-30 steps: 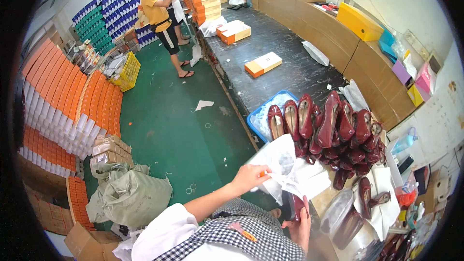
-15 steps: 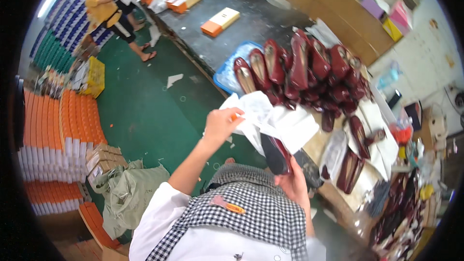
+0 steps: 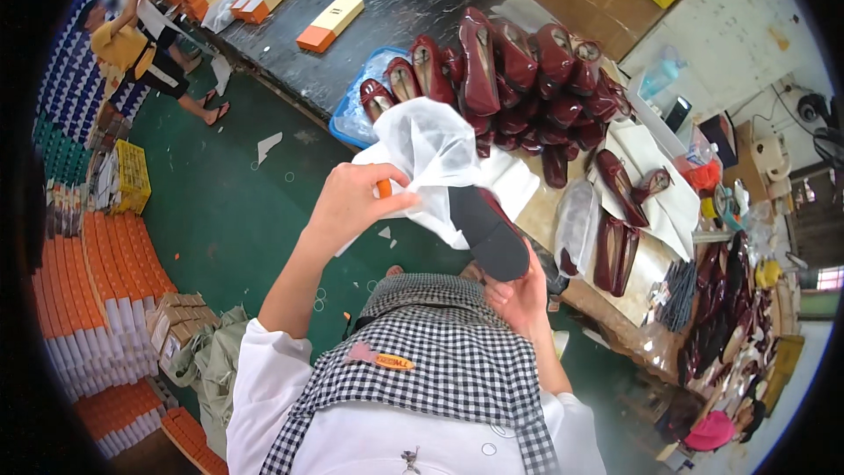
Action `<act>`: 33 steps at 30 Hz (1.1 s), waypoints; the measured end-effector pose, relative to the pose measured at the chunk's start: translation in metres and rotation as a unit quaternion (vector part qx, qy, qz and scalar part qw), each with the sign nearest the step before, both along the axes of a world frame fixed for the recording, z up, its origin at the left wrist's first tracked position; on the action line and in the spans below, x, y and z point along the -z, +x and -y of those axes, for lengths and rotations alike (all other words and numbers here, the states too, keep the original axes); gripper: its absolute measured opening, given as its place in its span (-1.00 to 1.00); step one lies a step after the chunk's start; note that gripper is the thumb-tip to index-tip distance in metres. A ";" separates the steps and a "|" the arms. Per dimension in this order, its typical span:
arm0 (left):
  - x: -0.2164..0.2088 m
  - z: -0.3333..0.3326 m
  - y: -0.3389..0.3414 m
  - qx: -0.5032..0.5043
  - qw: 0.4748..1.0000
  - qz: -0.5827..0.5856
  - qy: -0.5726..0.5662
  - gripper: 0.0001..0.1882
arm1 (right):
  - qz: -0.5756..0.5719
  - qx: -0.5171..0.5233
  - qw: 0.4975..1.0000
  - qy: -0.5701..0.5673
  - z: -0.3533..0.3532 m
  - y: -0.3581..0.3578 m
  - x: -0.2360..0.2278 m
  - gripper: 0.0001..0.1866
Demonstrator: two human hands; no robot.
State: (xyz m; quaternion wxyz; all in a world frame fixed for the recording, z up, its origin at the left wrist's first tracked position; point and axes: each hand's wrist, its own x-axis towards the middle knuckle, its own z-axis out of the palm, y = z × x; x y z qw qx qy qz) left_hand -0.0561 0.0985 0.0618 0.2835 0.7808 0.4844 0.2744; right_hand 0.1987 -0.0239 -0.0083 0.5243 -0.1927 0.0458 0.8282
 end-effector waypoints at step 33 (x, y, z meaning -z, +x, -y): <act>-0.017 -0.027 0.005 0.012 0.998 -0.048 0.047 -0.34 | -0.193 0.090 0.976 0.040 0.004 0.000 -0.002 -0.43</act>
